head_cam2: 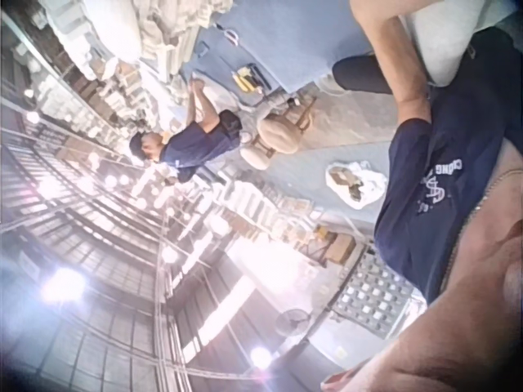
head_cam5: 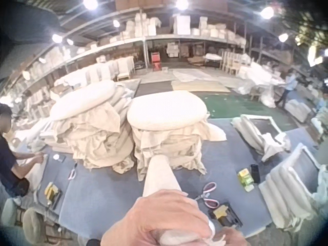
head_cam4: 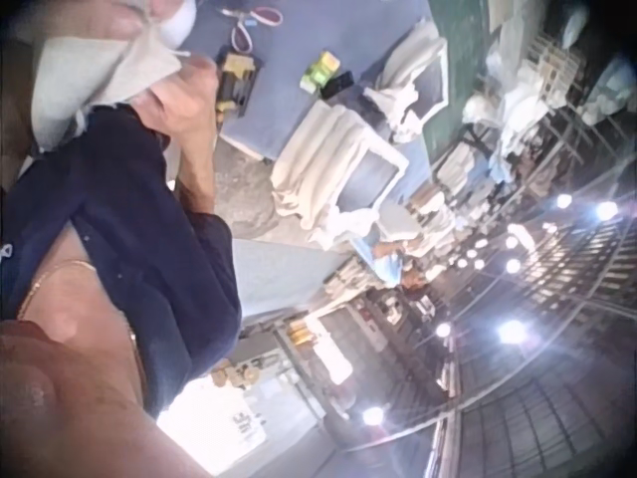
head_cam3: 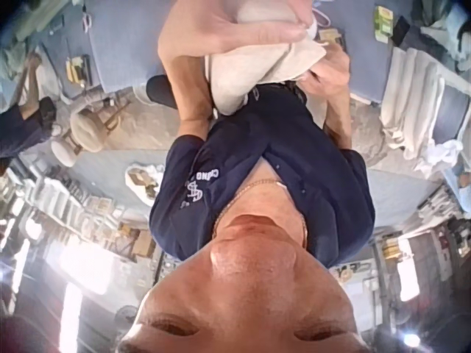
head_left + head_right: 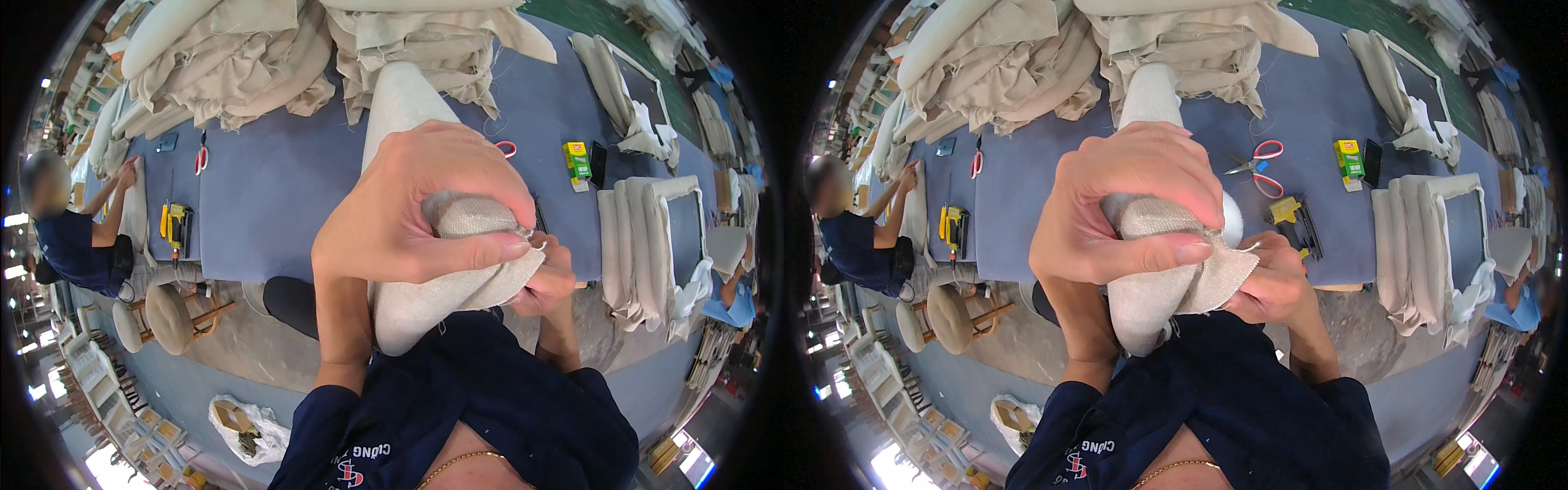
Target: The person wraps a white fabric cover around a foam cushion, smoothing the material and securing it with a staple gun. They trim excess fabric with scissors and use a screwdriver to adjust the cushion's position on a wooden frame. The process involves repeated folding, stapling, and cutting to fit the fabric tightly.
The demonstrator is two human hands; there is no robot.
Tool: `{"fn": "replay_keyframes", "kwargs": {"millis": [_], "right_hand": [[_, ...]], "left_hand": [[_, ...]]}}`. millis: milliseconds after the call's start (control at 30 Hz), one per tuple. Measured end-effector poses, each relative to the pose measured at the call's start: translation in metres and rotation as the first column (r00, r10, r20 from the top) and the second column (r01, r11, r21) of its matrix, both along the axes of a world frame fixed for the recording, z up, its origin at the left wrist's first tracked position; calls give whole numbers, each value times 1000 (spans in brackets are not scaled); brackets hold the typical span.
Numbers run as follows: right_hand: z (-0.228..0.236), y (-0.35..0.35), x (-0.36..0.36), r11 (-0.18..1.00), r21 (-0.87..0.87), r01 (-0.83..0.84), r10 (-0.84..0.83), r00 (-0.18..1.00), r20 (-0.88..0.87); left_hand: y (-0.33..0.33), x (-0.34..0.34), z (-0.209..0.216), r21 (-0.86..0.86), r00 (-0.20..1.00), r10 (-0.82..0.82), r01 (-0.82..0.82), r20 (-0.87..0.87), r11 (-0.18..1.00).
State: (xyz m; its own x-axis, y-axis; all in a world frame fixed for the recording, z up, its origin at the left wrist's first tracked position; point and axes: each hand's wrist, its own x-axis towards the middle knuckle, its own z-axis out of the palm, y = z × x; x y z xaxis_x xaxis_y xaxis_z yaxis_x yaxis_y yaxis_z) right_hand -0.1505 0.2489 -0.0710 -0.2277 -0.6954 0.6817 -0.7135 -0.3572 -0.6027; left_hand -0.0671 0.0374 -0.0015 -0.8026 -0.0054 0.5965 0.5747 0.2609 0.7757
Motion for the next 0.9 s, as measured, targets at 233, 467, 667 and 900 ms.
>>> {"fn": "replay_keyframes", "kwargs": {"millis": [233,467,667,900], "right_hand": [[-5,13,-2,1000,-13,18,-19,996,-89],[-5,-7,23,989,-127,79,-70,995,73],[12,-9,41,996,-42,76,-60,956,288],[38,-26,33,995,100,26,-47,977,209]], "left_hand": [[9,0,-1,2,999,-10,10,31,1000],[10,1,-3,9,1000,22,-22,17,1000],[13,3,-6,102,999,37,-35,-16,994],[-4,14,1,232,996,87,-89,22,969]]}}
